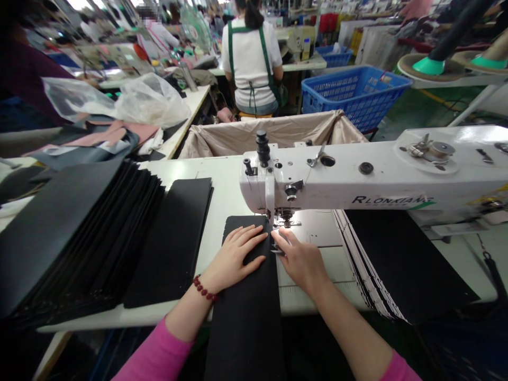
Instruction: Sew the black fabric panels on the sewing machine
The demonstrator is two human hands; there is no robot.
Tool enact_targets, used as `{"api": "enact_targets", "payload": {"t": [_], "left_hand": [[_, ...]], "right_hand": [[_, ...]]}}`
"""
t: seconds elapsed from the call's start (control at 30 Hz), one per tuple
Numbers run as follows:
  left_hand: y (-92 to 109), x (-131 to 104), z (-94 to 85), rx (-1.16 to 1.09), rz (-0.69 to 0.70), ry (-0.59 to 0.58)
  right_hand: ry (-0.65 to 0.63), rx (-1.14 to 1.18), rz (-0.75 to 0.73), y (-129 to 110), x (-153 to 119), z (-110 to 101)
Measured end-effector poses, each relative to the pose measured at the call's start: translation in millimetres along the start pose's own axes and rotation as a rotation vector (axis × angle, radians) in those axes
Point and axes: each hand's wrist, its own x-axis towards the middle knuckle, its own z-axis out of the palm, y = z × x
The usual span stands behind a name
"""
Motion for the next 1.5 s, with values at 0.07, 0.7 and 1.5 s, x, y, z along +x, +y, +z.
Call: {"api": "enact_targets", "payload": {"t": [0.07,0.7,1.5], "left_hand": [[0.1,0.1,-2.0,-0.012,-0.013,0.013],[0.1,0.4,-3.6,-0.013,-0.025,0.036],[-3.4,-1.4,0.6,-0.002,-0.016,0.088]], "right_hand": [[-0.002,-0.006,-0.002,-0.2,-0.1,-0.2],[0.025,-0.058,-0.008,1.8,-0.7,3.0],[0.019,-0.055,-0.003,2.9,-1.7,4.6]]}}
